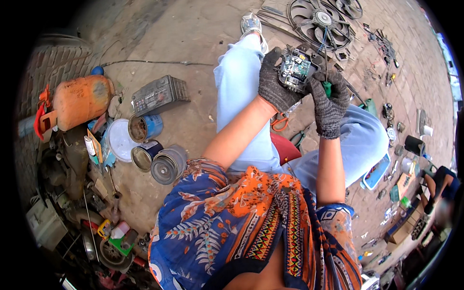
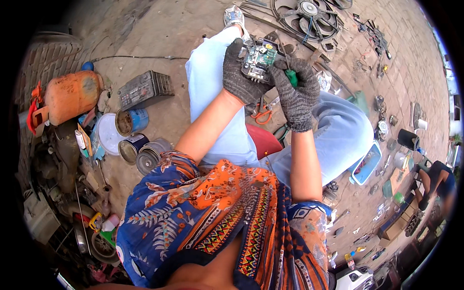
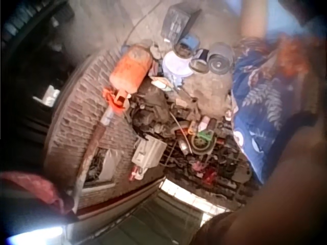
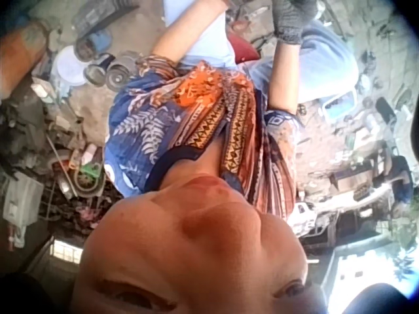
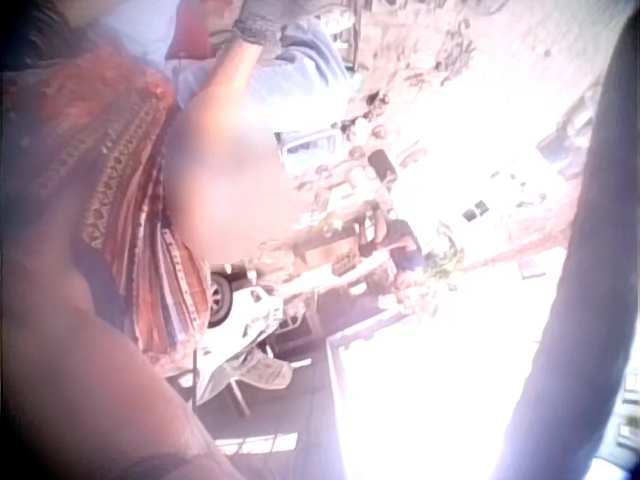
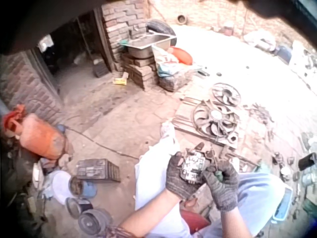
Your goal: The person sits on the floor in a workshop and repairs a small electronic circuit board. They use a screwdriver to manipulate components on the board and handle a small copper coil, occasionally picking up tools from the surrounding floor.
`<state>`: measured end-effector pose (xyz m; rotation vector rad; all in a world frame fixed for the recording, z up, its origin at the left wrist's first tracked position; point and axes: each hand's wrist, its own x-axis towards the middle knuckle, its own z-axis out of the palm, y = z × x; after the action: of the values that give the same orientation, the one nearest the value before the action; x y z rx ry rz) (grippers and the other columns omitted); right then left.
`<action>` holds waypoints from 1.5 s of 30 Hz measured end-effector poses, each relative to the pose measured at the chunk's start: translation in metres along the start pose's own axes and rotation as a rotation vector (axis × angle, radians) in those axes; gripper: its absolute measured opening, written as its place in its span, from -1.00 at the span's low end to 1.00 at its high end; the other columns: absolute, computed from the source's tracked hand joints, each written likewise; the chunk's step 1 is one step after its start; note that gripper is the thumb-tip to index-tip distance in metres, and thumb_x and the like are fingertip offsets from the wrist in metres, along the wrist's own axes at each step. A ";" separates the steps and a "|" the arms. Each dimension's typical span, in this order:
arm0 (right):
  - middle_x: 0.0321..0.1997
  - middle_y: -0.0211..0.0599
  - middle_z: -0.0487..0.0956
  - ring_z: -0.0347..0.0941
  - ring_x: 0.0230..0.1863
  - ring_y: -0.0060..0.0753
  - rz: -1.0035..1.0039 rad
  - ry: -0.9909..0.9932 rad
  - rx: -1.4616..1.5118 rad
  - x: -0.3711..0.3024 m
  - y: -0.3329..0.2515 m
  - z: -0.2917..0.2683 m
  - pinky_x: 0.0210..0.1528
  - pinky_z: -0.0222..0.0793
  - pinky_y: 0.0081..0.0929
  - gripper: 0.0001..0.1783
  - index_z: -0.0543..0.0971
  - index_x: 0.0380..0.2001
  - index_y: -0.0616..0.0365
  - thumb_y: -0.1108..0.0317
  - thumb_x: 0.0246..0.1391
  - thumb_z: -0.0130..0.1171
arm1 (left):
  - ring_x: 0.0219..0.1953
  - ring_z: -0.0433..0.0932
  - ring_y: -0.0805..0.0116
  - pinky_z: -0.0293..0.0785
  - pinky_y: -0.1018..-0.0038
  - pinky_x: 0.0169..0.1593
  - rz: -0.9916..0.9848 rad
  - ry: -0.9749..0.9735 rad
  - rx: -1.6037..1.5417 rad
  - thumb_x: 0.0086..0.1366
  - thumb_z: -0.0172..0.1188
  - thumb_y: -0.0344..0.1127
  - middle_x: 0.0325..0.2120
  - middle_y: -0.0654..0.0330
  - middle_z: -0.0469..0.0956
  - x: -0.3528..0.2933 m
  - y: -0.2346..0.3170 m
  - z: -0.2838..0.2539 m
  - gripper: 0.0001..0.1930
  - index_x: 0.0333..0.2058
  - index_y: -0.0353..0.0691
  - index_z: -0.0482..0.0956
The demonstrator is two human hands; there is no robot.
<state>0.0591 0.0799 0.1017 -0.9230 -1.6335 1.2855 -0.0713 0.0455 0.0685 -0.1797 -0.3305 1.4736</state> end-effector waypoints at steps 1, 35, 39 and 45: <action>-0.29 -0.37 0.60 0.48 -0.24 -0.56 0.026 0.058 0.084 0.003 0.001 0.005 -0.16 0.42 -0.55 -0.67 0.56 -0.22 0.19 0.53 -0.14 0.36 | -0.03 0.44 -0.03 0.37 0.04 0.05 0.030 0.011 0.037 0.14 -0.05 0.20 -0.02 -0.04 0.43 0.001 0.001 -0.002 -0.32 0.10 -0.18 0.33; -0.21 -0.11 0.56 0.51 -0.26 -0.32 0.319 -0.346 -0.449 -0.036 -0.058 0.008 -0.14 0.39 -0.43 -0.70 0.50 -0.03 0.17 0.43 0.16 0.00 | -0.24 0.56 0.01 0.53 0.10 -0.16 0.520 0.166 0.282 0.22 0.03 -0.19 -0.25 -0.01 0.54 0.006 0.030 -0.029 -0.61 0.02 -0.11 0.39; -0.34 -0.34 0.48 0.34 -0.38 -0.57 0.200 -0.326 -0.470 -0.040 -0.045 0.012 -0.26 0.31 -0.60 -0.69 0.50 -0.01 0.18 0.44 0.19 -0.03 | -0.28 0.57 0.05 0.54 0.13 -0.18 0.539 0.220 0.288 0.23 0.03 -0.14 -0.29 0.04 0.55 0.007 0.034 -0.033 -0.67 -0.07 -0.13 0.44; -0.21 -0.22 0.54 0.41 -0.27 -0.46 0.241 -0.260 -0.432 -0.048 -0.039 0.026 -0.14 0.33 -0.54 -0.70 0.50 -0.02 0.19 0.44 0.17 0.00 | -0.31 0.53 0.23 0.52 0.21 -0.23 0.504 0.294 0.288 0.28 0.01 -0.16 -0.34 0.20 0.54 0.005 0.036 -0.027 -0.78 -0.20 -0.11 0.48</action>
<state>0.0510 0.0188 0.1284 -1.2865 -2.1071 1.2749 -0.0957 0.0559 0.0321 -0.2553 0.1823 1.9410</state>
